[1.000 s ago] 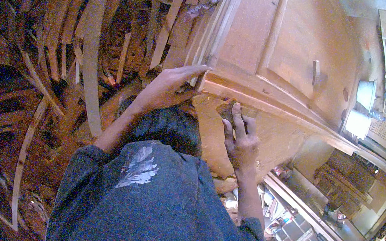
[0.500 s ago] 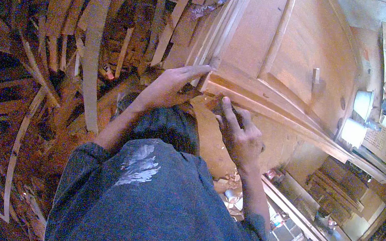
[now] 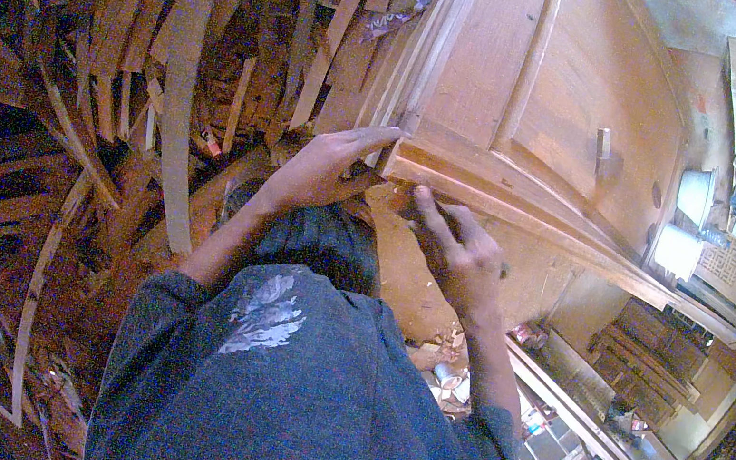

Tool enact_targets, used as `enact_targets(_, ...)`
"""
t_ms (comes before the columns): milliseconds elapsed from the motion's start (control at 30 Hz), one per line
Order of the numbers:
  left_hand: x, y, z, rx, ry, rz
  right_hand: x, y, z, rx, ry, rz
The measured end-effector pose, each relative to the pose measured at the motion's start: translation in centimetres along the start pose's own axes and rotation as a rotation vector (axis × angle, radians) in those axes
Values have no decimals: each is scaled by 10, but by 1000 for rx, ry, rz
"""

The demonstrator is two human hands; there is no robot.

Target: The person applies filler to a wooden door using a scraper and sands the edges of the door frame with a sanding block.

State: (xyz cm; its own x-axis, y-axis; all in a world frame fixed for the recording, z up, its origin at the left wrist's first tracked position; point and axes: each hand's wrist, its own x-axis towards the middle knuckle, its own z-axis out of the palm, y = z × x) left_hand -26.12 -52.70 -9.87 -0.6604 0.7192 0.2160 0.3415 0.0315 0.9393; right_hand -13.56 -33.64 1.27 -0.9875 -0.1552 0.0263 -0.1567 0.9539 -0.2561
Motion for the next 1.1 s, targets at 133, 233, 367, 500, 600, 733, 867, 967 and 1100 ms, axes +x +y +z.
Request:
enact_targets(133, -2, 0, -2, -12, -19, -19, 5, -5, 6, -60, -29, -10)
enact_targets(233, -2, -3, 0, -12, -3, 3, -11, 13, 9, -64, 75, 1)
enact_targets(367, -1, -5, 1, -21, -1, 16, -10, 11, 5, 56, 138, 27)
enact_targets(500, 1, 1, -3, -30, -20, -7, 13, -9, 7, 22, 2, 21)
enact_targets(600, 0, 1, -3, -23, -14, -7, 12, -5, 7, -45, -39, 25)
enact_targets(733, 0, -2, 0, -16, 2, -3, -2, 13, 1, -37, -7, 30)
enact_targets(867, 1, -4, 2, -18, 3, 18, 0, 15, -7, -11, -8, -5)
enact_targets(967, 0, 1, -3, -21, -1, -19, 17, -1, -4, -44, -63, -26)
enact_targets(1100, -2, -5, -1, 1, 13, 18, 2, 10, -11, 1, -85, 90)
